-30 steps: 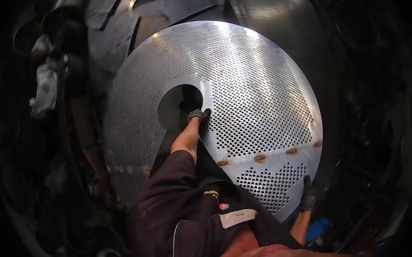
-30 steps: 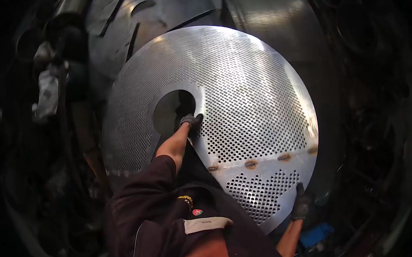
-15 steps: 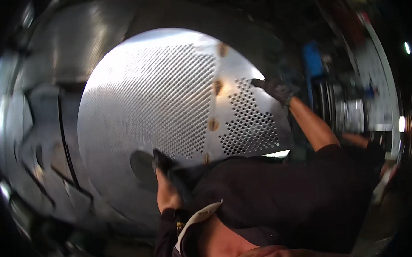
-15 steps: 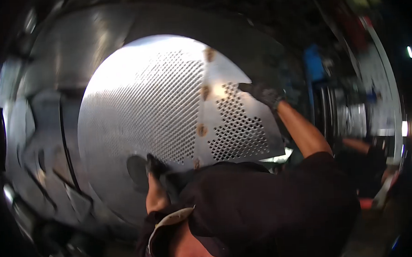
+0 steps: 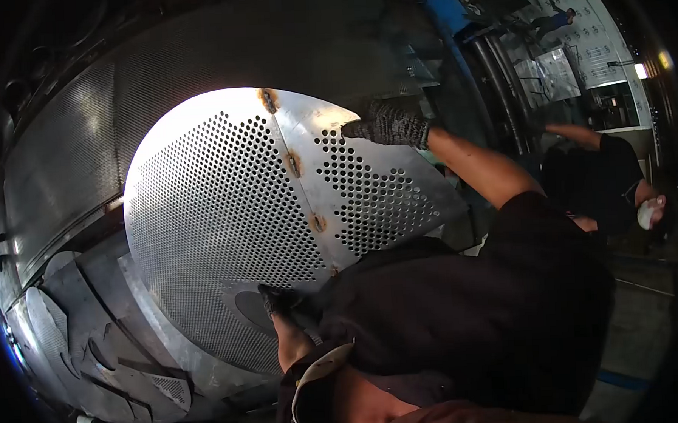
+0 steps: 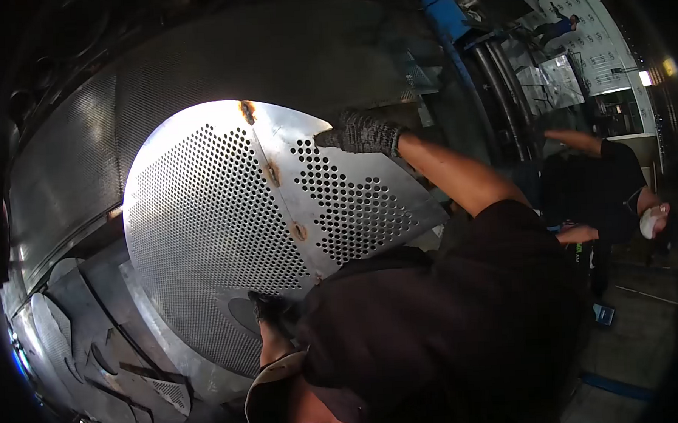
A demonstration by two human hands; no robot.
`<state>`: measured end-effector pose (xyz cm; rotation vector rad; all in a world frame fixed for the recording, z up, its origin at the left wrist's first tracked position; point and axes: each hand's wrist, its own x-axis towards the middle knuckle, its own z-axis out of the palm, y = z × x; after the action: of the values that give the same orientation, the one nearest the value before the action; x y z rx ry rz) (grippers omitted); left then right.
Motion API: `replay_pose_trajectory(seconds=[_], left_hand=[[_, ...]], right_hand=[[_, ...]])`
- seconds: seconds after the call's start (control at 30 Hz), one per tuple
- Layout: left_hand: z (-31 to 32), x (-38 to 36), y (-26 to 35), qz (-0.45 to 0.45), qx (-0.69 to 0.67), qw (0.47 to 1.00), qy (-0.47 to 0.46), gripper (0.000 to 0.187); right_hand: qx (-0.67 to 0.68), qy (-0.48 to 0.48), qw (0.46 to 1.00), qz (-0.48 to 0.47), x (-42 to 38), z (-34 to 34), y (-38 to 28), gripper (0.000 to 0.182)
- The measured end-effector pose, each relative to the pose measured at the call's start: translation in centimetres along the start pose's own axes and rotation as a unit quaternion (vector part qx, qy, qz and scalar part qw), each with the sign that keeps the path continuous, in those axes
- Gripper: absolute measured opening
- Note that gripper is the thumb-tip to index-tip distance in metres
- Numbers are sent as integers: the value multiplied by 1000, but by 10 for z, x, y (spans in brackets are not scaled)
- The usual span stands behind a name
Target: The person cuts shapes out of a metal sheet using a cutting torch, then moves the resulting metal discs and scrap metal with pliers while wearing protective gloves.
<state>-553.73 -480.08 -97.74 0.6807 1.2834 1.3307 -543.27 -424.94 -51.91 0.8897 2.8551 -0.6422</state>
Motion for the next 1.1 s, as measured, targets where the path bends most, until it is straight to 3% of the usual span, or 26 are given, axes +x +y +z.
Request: replay_pose_trajectory(seconds=[0.03, 0.07, 0.1, 0.13, 0.17, 0.23, 0.3, 0.33, 0.37, 0.4, 0.43, 0.5, 0.53, 0.6, 0.67, 0.7, 0.73, 0.77, 0.8, 0.83, 0.9, 0.93, 1.03, 1.1], left_hand=[[1, 2, -8, -38, 243, 967, 71, 75], [0, -3, -11, -138, -134, 973, 126, 72], [2, -3, -14, -202, -493, 830, 167, 70], [9, -9, 9, -265, -460, 809, 254, 67], [14, -12, 22, -303, -381, 825, 287, 68], [25, -7, 39, -344, -188, 874, 289, 69], [29, -2, 49, -360, -16, 893, 270, 70], [27, -1, 54, -357, 39, 895, 266, 71], [28, -3, 69, -352, 84, 894, 266, 72], [29, -10, 76, -351, 98, 888, 279, 73], [31, -27, 69, -354, 75, 880, 307, 74], [42, -58, 63, -380, -39, 842, 381, 81], [49, -73, 60, -386, -94, 815, 422, 85], [31, -18, 16, -417, -109, 775, 463, 89], [44, -42, 32, -432, -110, 756, 480, 91], [43, -56, 79, -439, -129, 758, 465, 92], [50, -50, 60, -428, -114, 750, 492, 93], [49, -46, 37, -420, -95, 737, 521, 95], [44, -58, 59, -407, -147, 735, 522, 96], [57, -76, 84, -397, -201, 734, 512, 97], [70, -83, 63, -428, -195, 704, 532, 90], [68, -93, 65, -429, -199, 698, 538, 89], [67, -103, 73, -442, -222, 716, 492, 89], [65, -99, 75, -448, -217, 718, 488, 88]], right_hand=[[-2, -6, 1000, -3, -10, -11, -7, 71], [-22, 6, 1000, -14, -20, -26, -28, 69], [-42, 19, 998, -31, -21, -33, -40, 67], [113, -44, 993, 3, -16, -27, -35, 62], [123, -54, 991, -7, -17, -23, -35, 62], [-120, -146, 981, 47, -14, -36, -44, 55], [-14, -102, 984, 143, -11, -30, -38, 64], [76, -64, 992, 72, -14, -33, -43, 69], [2, -40, 996, 86, -25, -54, -95, 67], [28, -21, 999, 34, -20, -51, -92, 72], [-27, -18, 999, 37, -19, -44, -83, 71], [77, 39, 994, -73, -49, -33, -107, 69], [49, 16, 992, -114, -51, -25, -97, 65], [34, -30, 998, -42, -5, -44, -115, 59], [30, -134, 984, 109, -2, -44, -78, 62], [-36, -41, 993, -105, -9, -43, -110, 63], [37, -98, 995, 3, 5, -42, -81, 59], [-65, -125, 989, 47, -13, -46, -151, 67], [-85, -111, 988, -69, -26, -44, -185, 73], [-36, -163, 985, -49, -23, -43, -185, 74], [78, -255, 963, 31, -7, -36, -157, 73], [154, -249, 950, 108, -14, -30, -166, 70], [196, -261, 934, 144, -28, -32, -189, 63], [208, -273, 925, 164, -5, -33, -154, 62]])
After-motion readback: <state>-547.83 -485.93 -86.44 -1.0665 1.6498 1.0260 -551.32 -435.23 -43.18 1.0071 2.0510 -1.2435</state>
